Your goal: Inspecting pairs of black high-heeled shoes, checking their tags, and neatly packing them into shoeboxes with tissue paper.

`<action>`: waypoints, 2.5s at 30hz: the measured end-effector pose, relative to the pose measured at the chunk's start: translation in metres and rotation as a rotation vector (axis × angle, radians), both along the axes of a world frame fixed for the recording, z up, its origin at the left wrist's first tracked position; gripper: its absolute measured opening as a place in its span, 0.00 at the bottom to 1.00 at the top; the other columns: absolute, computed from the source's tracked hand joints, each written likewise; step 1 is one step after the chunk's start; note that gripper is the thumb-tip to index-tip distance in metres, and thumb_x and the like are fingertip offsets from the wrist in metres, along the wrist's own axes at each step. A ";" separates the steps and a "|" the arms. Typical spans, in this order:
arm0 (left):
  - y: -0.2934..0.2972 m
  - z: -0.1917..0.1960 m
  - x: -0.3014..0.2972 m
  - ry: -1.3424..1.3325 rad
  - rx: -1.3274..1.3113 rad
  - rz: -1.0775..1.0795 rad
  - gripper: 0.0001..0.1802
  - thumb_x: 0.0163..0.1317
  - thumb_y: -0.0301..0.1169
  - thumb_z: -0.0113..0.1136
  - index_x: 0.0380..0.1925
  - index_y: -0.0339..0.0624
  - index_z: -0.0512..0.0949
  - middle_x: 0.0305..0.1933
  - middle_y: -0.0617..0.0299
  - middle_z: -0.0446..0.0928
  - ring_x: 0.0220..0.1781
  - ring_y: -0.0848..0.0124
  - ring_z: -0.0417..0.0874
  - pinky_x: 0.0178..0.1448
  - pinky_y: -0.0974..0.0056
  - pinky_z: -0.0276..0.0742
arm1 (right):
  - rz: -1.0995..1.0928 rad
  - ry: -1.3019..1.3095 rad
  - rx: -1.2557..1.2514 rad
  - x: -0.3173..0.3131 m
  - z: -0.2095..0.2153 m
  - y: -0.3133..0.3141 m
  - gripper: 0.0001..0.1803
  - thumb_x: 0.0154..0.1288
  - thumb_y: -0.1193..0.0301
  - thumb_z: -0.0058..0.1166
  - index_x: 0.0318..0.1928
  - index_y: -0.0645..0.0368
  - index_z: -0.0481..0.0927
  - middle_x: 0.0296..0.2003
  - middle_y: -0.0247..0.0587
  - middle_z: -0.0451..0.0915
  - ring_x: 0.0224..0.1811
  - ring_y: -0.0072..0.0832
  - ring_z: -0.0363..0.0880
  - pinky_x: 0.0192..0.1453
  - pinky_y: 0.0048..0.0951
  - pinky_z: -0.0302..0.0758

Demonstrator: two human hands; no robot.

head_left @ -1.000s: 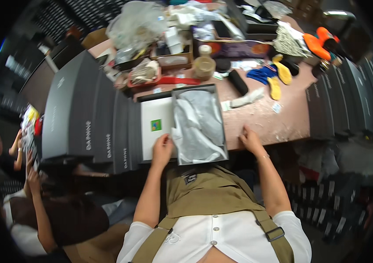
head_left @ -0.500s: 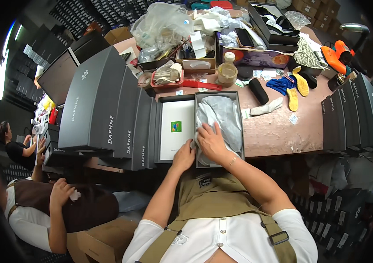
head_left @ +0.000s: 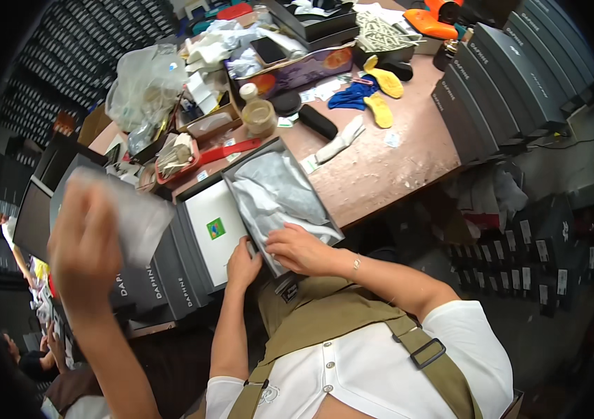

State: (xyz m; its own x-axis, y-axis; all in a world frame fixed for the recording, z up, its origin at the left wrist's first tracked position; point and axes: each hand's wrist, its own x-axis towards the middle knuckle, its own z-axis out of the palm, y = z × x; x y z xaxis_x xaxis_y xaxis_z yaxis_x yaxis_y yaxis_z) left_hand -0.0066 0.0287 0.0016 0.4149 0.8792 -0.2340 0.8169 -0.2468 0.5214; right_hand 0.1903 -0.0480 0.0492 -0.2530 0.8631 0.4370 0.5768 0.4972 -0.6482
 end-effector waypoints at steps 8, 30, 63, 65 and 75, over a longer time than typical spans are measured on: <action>-0.003 0.078 -0.006 -0.427 -0.016 0.230 0.10 0.64 0.27 0.50 0.42 0.33 0.74 0.29 0.64 0.76 0.31 0.78 0.74 0.35 0.65 0.71 | -0.548 0.385 -0.143 0.082 0.007 -0.072 0.09 0.59 0.79 0.56 0.42 0.63 0.81 0.42 0.47 0.81 0.43 0.41 0.81 0.49 0.32 0.76; -0.001 0.009 0.043 -0.960 -0.250 0.427 0.35 0.72 0.51 0.43 0.66 0.32 0.60 0.64 0.52 0.67 0.65 0.64 0.69 0.67 0.62 0.64 | -0.450 0.460 -0.673 0.106 -0.016 0.047 0.36 0.61 0.47 0.56 0.54 0.70 0.74 0.46 0.62 0.79 0.50 0.47 0.79 0.56 0.37 0.73; -0.038 0.041 0.065 -1.378 -0.585 0.293 0.32 0.63 0.34 0.56 0.66 0.39 0.60 0.59 0.52 0.70 0.58 0.61 0.75 0.59 0.59 0.74 | -0.371 0.510 -0.281 0.079 -0.017 -0.107 0.45 0.65 0.44 0.51 0.72 0.57 0.53 0.68 0.53 0.58 0.72 0.43 0.55 0.74 0.38 0.49; -0.036 0.093 0.094 -1.426 -0.583 0.098 0.33 0.63 0.32 0.55 0.68 0.39 0.57 0.60 0.51 0.69 0.59 0.61 0.74 0.61 0.58 0.73 | -0.398 0.549 -0.128 0.101 0.011 -0.112 0.48 0.64 0.42 0.51 0.72 0.61 0.51 0.71 0.53 0.52 0.75 0.44 0.46 0.76 0.38 0.44; -0.070 0.213 0.214 -1.152 -0.134 -0.972 0.36 0.58 0.38 0.67 0.64 0.39 0.65 0.62 0.48 0.68 0.63 0.61 0.70 0.66 0.58 0.64 | -0.571 1.367 0.357 0.354 0.243 -0.210 0.26 0.65 0.47 0.45 0.50 0.54 0.76 0.50 0.42 0.78 0.53 0.39 0.76 0.55 0.47 0.75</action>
State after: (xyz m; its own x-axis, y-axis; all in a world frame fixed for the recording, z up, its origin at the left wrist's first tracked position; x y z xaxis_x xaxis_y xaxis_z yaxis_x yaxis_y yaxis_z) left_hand 0.2078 -0.0414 0.2146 0.8118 0.1630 0.5608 -0.4892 -0.3348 0.8054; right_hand 0.5438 -0.2583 0.2917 0.8259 0.5045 0.2519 -0.1840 0.6634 -0.7253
